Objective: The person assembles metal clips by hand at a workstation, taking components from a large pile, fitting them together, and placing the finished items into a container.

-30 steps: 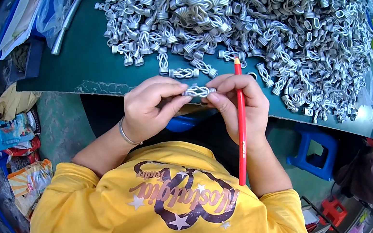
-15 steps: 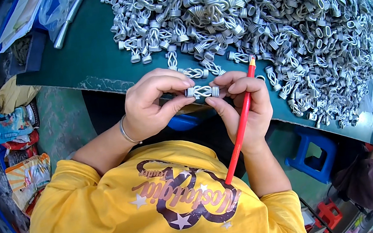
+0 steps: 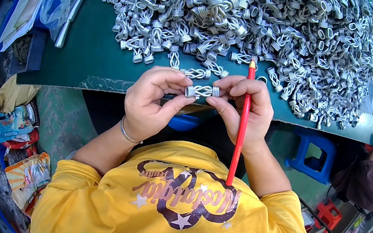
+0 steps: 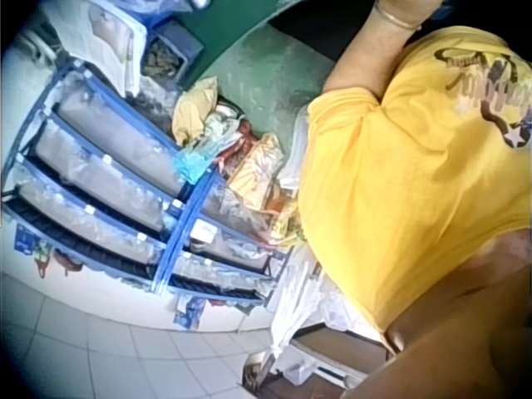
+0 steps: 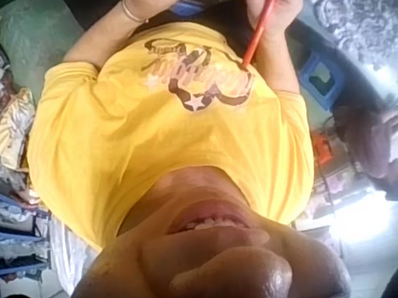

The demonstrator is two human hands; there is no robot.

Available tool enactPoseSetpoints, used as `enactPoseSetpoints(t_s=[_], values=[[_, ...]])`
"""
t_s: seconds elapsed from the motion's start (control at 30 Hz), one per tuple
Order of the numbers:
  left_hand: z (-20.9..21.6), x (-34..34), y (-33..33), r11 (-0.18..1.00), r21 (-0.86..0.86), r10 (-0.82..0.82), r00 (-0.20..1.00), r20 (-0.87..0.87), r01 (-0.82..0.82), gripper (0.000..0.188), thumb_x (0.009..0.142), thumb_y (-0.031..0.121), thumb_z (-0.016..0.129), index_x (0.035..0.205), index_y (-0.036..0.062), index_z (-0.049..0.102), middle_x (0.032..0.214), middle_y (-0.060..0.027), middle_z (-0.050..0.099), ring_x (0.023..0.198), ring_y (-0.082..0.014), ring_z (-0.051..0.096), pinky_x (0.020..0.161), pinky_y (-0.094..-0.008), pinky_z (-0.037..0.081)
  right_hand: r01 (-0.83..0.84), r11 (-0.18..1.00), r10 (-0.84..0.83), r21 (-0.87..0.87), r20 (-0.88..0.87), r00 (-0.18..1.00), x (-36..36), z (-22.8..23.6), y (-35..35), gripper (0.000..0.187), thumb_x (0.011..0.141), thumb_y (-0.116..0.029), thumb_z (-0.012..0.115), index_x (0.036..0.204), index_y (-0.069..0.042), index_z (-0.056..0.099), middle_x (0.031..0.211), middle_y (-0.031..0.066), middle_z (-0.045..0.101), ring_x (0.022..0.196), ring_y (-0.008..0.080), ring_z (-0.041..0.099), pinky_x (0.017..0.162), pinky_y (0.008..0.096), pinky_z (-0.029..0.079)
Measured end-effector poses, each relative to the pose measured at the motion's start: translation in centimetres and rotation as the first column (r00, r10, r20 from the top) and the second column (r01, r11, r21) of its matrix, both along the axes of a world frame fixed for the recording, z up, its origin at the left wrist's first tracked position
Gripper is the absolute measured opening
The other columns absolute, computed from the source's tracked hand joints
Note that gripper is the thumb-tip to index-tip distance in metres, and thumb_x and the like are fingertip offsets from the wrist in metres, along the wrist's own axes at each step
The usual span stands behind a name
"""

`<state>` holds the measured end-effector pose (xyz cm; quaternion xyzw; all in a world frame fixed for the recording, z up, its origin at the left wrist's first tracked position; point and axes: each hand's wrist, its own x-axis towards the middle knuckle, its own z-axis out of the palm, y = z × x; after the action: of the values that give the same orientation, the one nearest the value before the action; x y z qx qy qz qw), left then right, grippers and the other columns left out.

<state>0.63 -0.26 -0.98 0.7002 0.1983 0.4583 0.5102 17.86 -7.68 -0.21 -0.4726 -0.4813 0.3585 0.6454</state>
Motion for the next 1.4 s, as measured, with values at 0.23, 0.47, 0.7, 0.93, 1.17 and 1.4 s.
enactPoseSetpoints(t_s=[0.23, 0.47, 0.7, 0.93, 1.17, 1.4], values=[[-0.5, 0.0, -0.1, 0.998, -0.043, -0.041, 0.998, 0.047, 0.043, 0.036, 0.076, -0.01, 0.068, 0.108, -0.003, 0.053, 0.1, -0.0154, 0.062, 0.087, -0.0181, 0.063, 0.077, -0.0274, 0.053, 0.004, 1.0, -0.002, -0.009, 0.192, 0.981, 0.1, -0.3, 0.3, 0.03, 0.072, 0.011, 0.07, 0.084, -0.003, 0.046, 0.089, 0.0142, 0.065, 0.076, 0.015, 0.061, 0.069, 0.0254, 0.051], [0.7, 0.2, 0.5, 0.975, 0.209, 0.098, 0.992, -0.078, -0.079, 0.015, 0.072, -0.001, 0.073, 0.085, -0.0002, 0.064, 0.091, -0.0126, 0.065, 0.082, -0.0237, 0.064, 0.072, -0.0311, 0.051, -0.024, 0.999, 0.019, 0.024, 0.216, 0.976, 0.6, -0.3, 0.1, 0.028, 0.073, 0.008, 0.07, 0.082, -0.002, 0.046, 0.086, 0.0162, 0.064, 0.071, 0.0171, 0.061, 0.064, 0.0265, 0.05], [3.9, -1.2, 2.8, 0.979, 0.044, 0.2, 0.98, -0.006, -0.199, 0.014, 0.074, -0.005, 0.071, 0.087, -0.0023, 0.065, 0.094, -0.0094, 0.063, 0.082, -0.0143, 0.06, 0.068, -0.0239, 0.049, 0.252, 0.939, -0.322, 0.235, 0.34, 0.883, 2.1, -0.6, 1.2, 0.019, 0.08, 0.004, 0.064, 0.08, -0.003, 0.046, 0.082, 0.0148, 0.064, 0.067, 0.0153, 0.057, 0.062, 0.0253, 0.047], [10.8, -2.7, 15.4, 0.795, 0.045, 0.587, 0.785, 0.197, -0.605, 0.01, 0.084, 0.002, 0.063, 0.092, -0.004, 0.063, 0.087, -0.0078, 0.064, 0.073, -0.0117, 0.059, 0.067, -0.0239, 0.048, 0.222, 0.919, -0.37, 0.326, 0.515, 0.774, 1.6, 0.4, 1.2, 0.021, 0.076, 0.006, 0.066, 0.076, -0.003, 0.047, 0.077, 0.0143, 0.063, 0.064, 0.0217, 0.058, 0.059, 0.0275, 0.046], [14.1, -5.7, 27.2, 0.729, -0.075, 0.684, 0.723, 0.094, -0.68, 0.037, 0.085, 0.005, 0.061, 0.118, -0.009, 0.052, 0.105, -0.015, 0.061, 0.093, -0.0202, 0.063, 0.079, -0.0285, 0.053, 0.213, 0.912, -0.374, 0.349, 0.498, 0.783, 1.2, 0.7, 1.4, 0.021, 0.075, 0.006, 0.066, 0.077, -0.004, 0.047, 0.077, 0.0135, 0.063, 0.063, 0.0211, 0.057, 0.057, 0.0265, 0.045], [14.7, 1.2, 11.0, 0.939, -0.271, -0.147, 0.96, 0.239, 0.211, 0.018, 0.087, 0.018, 0.059, 0.093, 0.0009, 0.059, 0.083, -0.004, 0.056, 0.065, -0.0093, 0.049, 0.059, -0.0224, 0.04, 0.242, 0.911, -0.389, 0.334, 0.501, 0.773, 1.5, 0.6, 1.0, 0.021, 0.076, 0.006, 0.065, 0.076, -0.004, 0.047, 0.075, 0.0129, 0.063, 0.065, 0.02, 0.059, 0.06, 0.0263, 0.046]])
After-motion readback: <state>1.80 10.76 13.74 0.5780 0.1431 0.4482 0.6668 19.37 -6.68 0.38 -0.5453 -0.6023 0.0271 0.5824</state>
